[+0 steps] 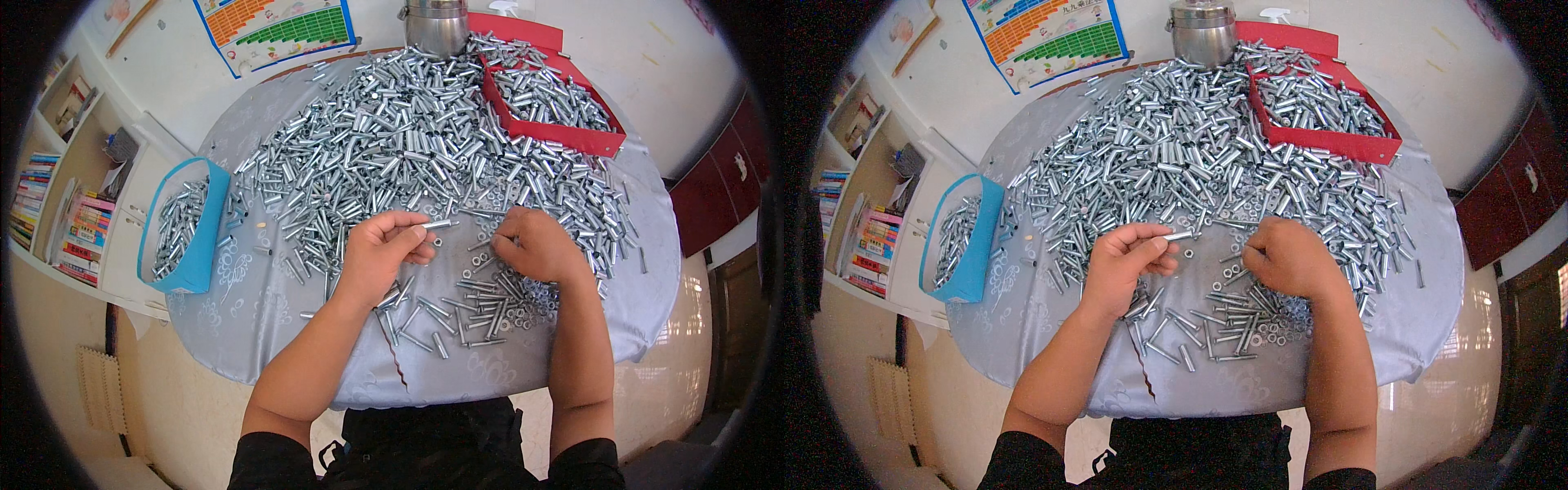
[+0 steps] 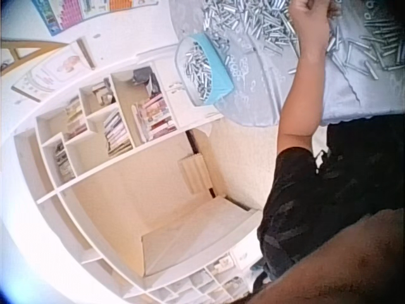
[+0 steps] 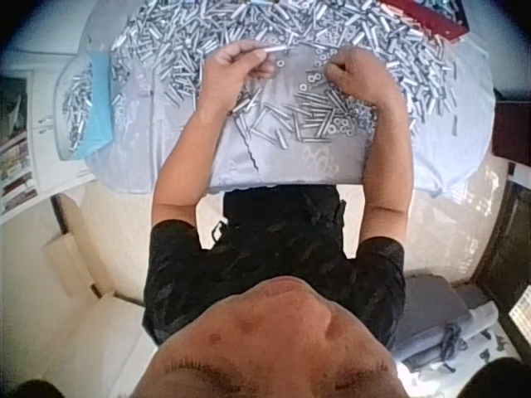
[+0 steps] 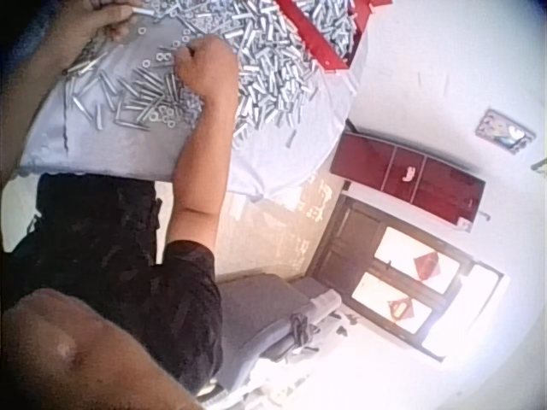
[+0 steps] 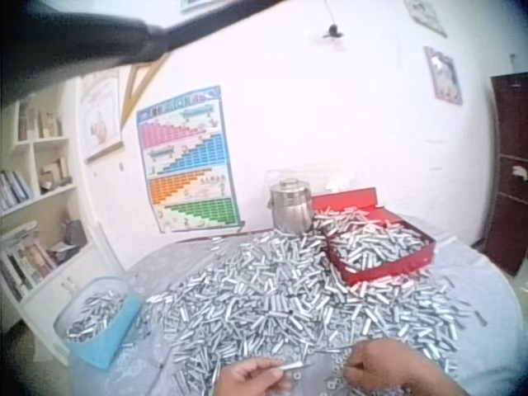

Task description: The person repeatedly picks up small metal bolts and washers from a large pile on a table. They thread the washers onto the bolts by hand and place the assembled units back onto the table. The task involves continuous manual handling of hardware components without the use of tools.

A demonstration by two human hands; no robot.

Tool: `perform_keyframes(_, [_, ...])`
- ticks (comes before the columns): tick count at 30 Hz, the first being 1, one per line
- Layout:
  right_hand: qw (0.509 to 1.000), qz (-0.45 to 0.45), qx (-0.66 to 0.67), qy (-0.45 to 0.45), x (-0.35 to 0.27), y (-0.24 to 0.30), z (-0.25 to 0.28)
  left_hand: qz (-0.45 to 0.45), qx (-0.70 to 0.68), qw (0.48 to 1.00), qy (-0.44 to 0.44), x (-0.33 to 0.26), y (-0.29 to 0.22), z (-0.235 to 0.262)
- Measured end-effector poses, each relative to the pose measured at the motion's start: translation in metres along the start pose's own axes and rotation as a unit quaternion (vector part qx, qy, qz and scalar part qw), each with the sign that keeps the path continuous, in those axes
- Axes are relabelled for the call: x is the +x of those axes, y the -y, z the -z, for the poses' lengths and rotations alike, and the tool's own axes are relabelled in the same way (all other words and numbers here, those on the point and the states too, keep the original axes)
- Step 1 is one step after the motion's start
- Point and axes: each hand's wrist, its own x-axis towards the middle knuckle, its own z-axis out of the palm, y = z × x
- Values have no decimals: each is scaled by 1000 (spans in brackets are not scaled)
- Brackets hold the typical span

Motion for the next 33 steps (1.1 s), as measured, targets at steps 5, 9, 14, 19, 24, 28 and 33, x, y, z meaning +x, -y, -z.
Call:
perform_keyframes(5, [996, 6, 12, -91, 5, 1, -2, 0, -1, 1000, -11, -1, 0, 2])
perform_keyframes(9, [999, 19, -11, -48, 3, -10, 2, 2, 0, 1000, -11, 0, 0, 1])
perform_keyframes(14, [999, 19, -18, -39, 1, -3, 0, 0, 0, 1000, -8, 0, 1, 1])
perform_keyframes(19, [1000, 15, -10, -3, 2, -3, -1, 0, 9, 1000, 4, 0, 3, 1])
perform_keyframes(24, [1000, 15, 2, -1, 2, -4, -3, 9, 10, 1000, 9, 0, 3, 0])
perform_keyframes(28, [993, -38, 110, -27, 5, 10, 0, 13, 11, 1000, 14, 0, 3, 2])
perform_keyframes(33, [927, -89, 348, -107, 14, 22, -19, 13, 1, 1000, 22, 0, 3, 2])
